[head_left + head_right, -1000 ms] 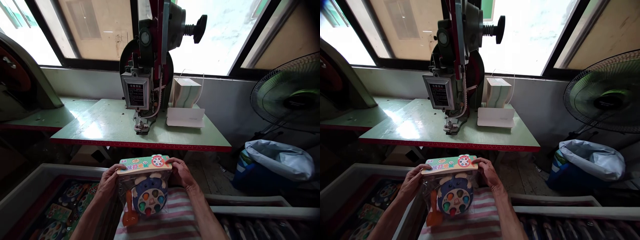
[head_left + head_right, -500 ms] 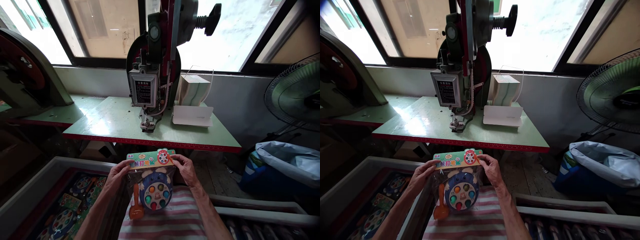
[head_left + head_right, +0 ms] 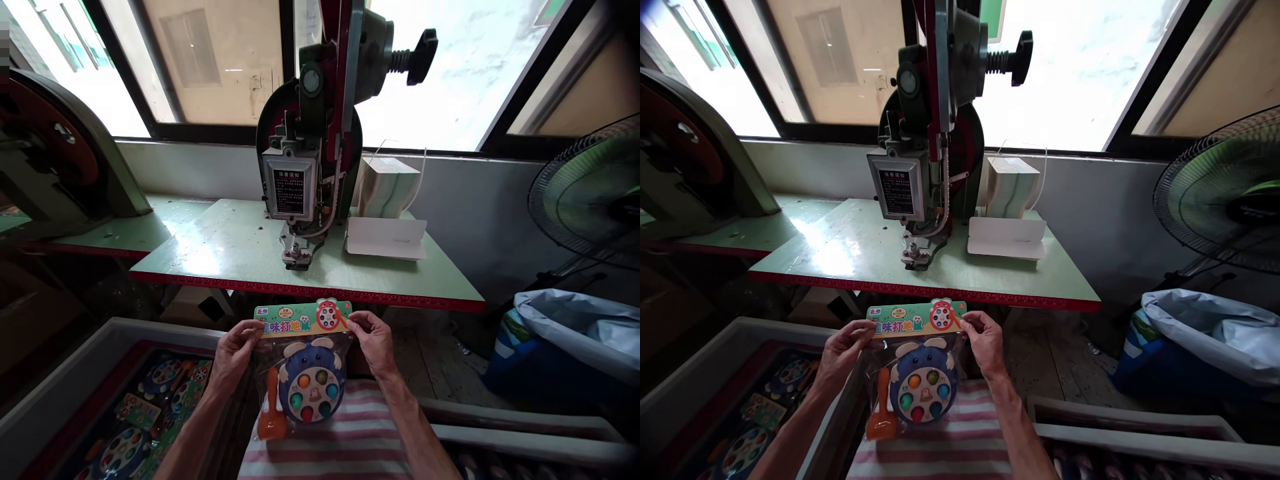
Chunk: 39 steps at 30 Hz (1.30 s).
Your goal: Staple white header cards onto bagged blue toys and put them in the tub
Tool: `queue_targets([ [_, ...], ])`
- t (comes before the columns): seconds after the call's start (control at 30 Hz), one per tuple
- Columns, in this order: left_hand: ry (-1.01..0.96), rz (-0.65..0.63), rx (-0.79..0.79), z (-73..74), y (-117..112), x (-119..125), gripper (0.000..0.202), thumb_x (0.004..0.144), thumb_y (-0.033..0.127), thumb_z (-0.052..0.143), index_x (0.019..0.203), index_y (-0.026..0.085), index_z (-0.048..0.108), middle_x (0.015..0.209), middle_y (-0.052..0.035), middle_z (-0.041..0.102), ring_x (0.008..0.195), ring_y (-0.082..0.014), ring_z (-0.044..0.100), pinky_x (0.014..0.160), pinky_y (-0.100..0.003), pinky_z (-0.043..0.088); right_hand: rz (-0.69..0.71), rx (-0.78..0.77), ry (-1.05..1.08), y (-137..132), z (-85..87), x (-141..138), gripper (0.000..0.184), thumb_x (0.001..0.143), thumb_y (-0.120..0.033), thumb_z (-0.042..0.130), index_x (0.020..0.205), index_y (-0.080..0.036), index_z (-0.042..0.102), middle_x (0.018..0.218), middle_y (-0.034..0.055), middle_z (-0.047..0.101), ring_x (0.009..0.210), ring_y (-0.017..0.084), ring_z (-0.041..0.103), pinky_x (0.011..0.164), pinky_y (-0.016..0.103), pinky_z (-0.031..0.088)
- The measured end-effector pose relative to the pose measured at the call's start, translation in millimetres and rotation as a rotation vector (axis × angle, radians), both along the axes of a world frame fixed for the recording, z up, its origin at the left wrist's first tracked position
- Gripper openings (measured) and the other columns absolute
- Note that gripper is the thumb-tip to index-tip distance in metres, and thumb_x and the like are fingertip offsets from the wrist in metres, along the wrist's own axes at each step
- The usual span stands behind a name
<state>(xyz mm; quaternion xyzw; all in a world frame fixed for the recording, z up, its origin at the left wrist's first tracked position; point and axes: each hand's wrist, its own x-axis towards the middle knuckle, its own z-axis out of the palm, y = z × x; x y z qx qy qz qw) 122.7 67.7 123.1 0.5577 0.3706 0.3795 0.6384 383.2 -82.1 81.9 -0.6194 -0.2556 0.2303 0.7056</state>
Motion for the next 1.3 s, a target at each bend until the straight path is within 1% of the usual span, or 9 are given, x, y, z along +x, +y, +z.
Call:
queue_targets([
  [0.13,-0.044,-0.028,0.030,7.7,7.5,8.1,0.032,0.072,0.043,0.086,0.089,0.020,0.072,0.072,-0.0019,0.075,0.065,-0.0206,0.071,0.063,-0.028,0.057,-0.027,0.048,0.013,3.3,15.8,8.4,0.035,0.068,-0.046,0.088,0.081,-0.021,0.068,0.070,0.0021,0.073,0.060,0.019,0.067,0.056,0.031,0.055],
  [0.27,-0.073,-0.064,0.083,19.8,26.5,26.8,0.029,0.074,0.040,0.083,0.090,0.020,0.071,0.069,0.0000,0.073,0.061,-0.0192,0.070,0.062,-0.028,0.056,-0.048,0.098,-0.010,14.9,35.3,27.3,0.037,0.066,-0.045,0.090,0.079,-0.021,0.065,0.071,0.0016,0.073,0.060,0.019,0.066,0.055,0.030,0.053],
  [0.4,-0.080,-0.078,0.161,42.6,54.5,57.9,0.029,0.075,0.041,0.081,0.087,0.020,0.065,0.066,0.0007,0.072,0.056,-0.0177,0.067,0.057,-0.027,0.054,-0.058,0.160,0.018,39.4,55.5,53.9,0.041,0.060,-0.044,0.093,0.077,-0.020,0.064,0.068,0.0000,0.071,0.057,0.017,0.064,0.054,0.028,0.051],
  [0.5,-0.076,-0.086,0.216,56.4,80.6,85.3,0.028,0.077,0.040,0.077,0.086,0.022,0.058,0.062,0.0023,0.070,0.054,-0.0163,0.067,0.054,-0.025,0.051,-0.038,0.181,0.024,61.1,68.3,75.2,0.045,0.056,-0.046,0.094,0.077,-0.019,0.065,0.063,0.0010,0.069,0.056,0.018,0.065,0.053,0.029,0.051],
  [0.63,-0.085,-0.113,0.238,65.5,116.7,119.8,0.027,0.077,0.036,0.072,0.087,0.023,0.051,0.052,0.0050,0.065,0.044,-0.0140,0.059,0.044,-0.022,0.043,-0.071,0.187,0.026,86.3,80.7,100.7,0.047,0.049,-0.046,0.096,0.073,-0.019,0.066,0.059,0.0005,0.067,0.053,0.017,0.063,0.050,0.028,0.049],
  [0.73,-0.082,-0.110,0.240,69.5,135.3,137.4,0.025,0.075,0.030,0.070,0.086,0.024,0.048,0.051,0.0059,0.064,0.039,-0.0123,0.054,0.041,-0.020,0.039,-0.099,0.165,0.036,98.6,88.0,113.8,0.046,0.046,-0.043,0.096,0.071,-0.019,0.066,0.058,0.0001,0.067,0.051,0.015,0.059,0.050,0.028,0.048],
  [0.83,-0.088,-0.114,0.231,73.7,142.1,145.1,0.024,0.073,0.026,0.067,0.085,0.025,0.046,0.051,0.0063,0.064,0.039,-0.0121,0.053,0.040,-0.021,0.039,-0.112,0.151,0.036,104.9,93.2,120.3,0.043,0.045,-0.040,0.095,0.069,-0.019,0.067,0.058,0.0010,0.067,0.053,0.016,0.060,0.049,0.027,0.047],
  [1.0,-0.095,-0.122,0.216,78.3,141.4,147.0,0.025,0.073,0.026,0.067,0.084,0.026,0.044,0.049,0.0061,0.063,0.038,-0.0133,0.054,0.041,-0.022,0.040,-0.116,0.140,0.042,108.7,96.1,123.3,0.038,0.044,-0.035,0.092,0.069,-0.018,0.068,0.057,0.0008,0.066,0.052,0.016,0.059,0.049,0.028,0.048],
  [1.3,-0.126,-0.142,0.198,68.4,147.6,149.4,0.026,0.070,0.025,0.067,0.084,0.026,0.045,0.052,0.0048,0.064,0.042,-0.0143,0.057,0.044,-0.024,0.041,-0.110,0.144,0.053,110.9,94.2,127.1,0.035,0.046,-0.034,0.090,0.067,-0.019,0.067,0.060,0.0015,0.068,0.053,0.016,0.061,0.050,0.027,0.048],
])
